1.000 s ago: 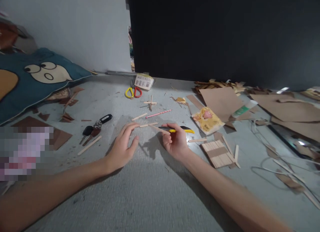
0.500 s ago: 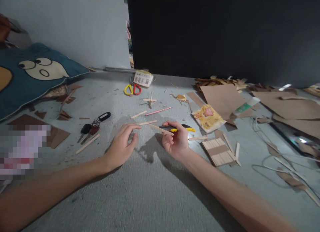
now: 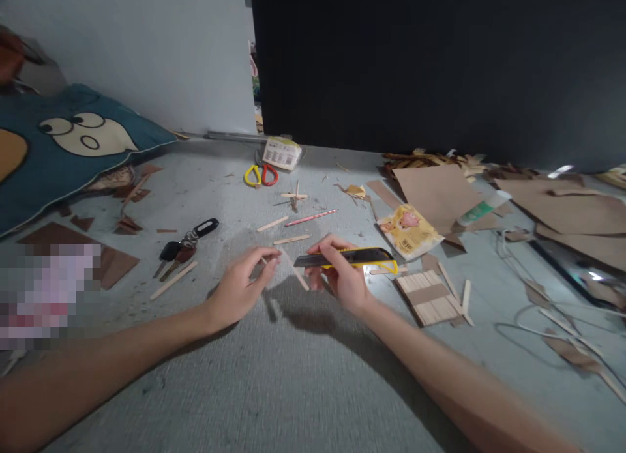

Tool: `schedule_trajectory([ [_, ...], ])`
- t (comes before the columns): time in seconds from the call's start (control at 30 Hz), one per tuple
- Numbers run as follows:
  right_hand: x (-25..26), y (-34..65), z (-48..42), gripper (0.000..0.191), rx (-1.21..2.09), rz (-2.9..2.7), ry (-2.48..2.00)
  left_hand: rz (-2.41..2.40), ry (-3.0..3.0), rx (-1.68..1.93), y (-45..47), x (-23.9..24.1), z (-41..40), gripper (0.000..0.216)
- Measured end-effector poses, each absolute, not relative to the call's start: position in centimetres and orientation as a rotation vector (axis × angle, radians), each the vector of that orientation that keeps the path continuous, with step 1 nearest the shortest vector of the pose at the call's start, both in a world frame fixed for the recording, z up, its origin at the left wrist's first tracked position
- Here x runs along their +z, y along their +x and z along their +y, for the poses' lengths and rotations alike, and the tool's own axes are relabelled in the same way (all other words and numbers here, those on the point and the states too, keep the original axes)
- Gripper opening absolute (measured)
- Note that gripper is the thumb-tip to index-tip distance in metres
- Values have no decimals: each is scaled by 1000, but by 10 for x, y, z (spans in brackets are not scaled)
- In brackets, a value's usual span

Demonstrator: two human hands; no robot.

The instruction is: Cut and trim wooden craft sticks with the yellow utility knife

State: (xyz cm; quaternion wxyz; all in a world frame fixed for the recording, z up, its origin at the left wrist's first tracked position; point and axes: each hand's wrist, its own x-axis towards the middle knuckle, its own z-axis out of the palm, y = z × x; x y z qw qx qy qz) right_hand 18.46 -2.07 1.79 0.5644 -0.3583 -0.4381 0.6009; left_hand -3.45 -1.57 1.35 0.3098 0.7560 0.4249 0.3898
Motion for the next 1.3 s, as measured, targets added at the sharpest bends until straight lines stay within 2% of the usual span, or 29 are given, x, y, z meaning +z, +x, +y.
schedule_trajectory([
  [0.13, 11, 184, -30, 30, 1237, -1329, -861, 981, 1668, 876, -33, 16, -9, 40],
  [0.33, 7, 184, -33, 29, 1277, -1370, -847, 838, 1386, 854, -34, 10, 6, 47],
  [0.43, 7, 181, -33, 29, 1278, -1304, -819, 790, 1347, 869, -35, 8, 7, 47],
  [0.6, 6, 181, -38, 26, 1047, -1231, -772, 845, 1350, 1037, -34, 8, 4, 42],
  [0.73, 3, 184, -40, 24, 1038, -1294, -781, 851, 1384, 1092, -34, 7, 1, 36],
  [1.0, 1, 187, -34, 29, 952, -1294, -855, 934, 1996, 839, -41, 14, 1, 29],
  [1.2, 3, 199, -32, 30, 903, -1583, -1069, 1127, 2483, 631, -43, 11, 10, 20],
  [1.3, 2, 202, -32, 30, 888, -1631, -1098, 1359, 2664, 633, -37, 13, -3, 34],
])
